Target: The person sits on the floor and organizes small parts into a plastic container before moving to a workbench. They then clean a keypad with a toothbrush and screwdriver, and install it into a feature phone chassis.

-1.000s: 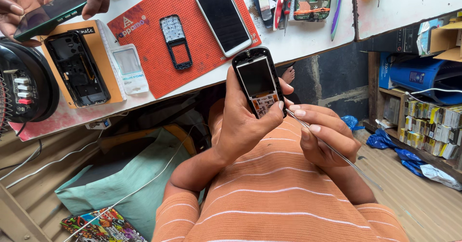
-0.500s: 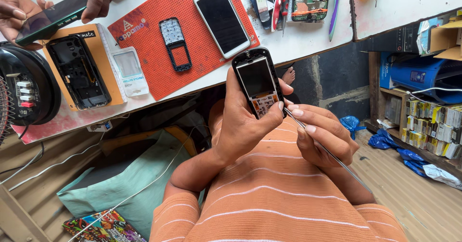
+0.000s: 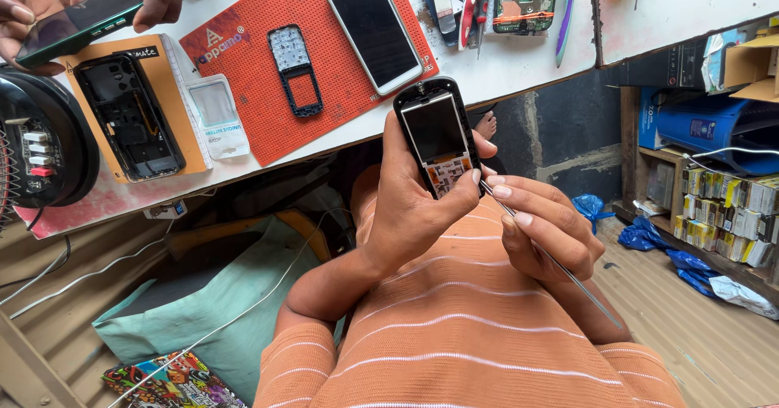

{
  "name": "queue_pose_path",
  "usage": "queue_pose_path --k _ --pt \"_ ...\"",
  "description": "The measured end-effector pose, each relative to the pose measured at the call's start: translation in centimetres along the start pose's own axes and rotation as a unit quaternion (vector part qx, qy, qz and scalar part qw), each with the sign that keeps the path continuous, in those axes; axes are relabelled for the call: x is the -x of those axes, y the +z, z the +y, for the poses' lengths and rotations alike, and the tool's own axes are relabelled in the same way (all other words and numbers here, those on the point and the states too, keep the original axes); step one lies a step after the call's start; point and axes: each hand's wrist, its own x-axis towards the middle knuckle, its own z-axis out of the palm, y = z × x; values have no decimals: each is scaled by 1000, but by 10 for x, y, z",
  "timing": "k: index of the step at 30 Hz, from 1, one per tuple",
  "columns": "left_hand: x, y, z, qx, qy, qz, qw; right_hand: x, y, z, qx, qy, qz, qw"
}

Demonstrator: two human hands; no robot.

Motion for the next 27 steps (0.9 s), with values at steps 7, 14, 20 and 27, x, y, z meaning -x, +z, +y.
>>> queue_pose_path --k 7,14,20,27 --pt "1 -1 1 -1 -2 -6 1000 0 0 -2 -8 2 -1 1000" --pt "1 -1 -1 -7 3 -3 1000 -1 0 -5 6 18 1 1000" --pt "1 -1 0 -19 0 -6 1000 -1 -1 -6 7 30 -7 1000" --pt "1 0 0 -8 5 0 1000 0 0 -4 3 15 -4 1000"
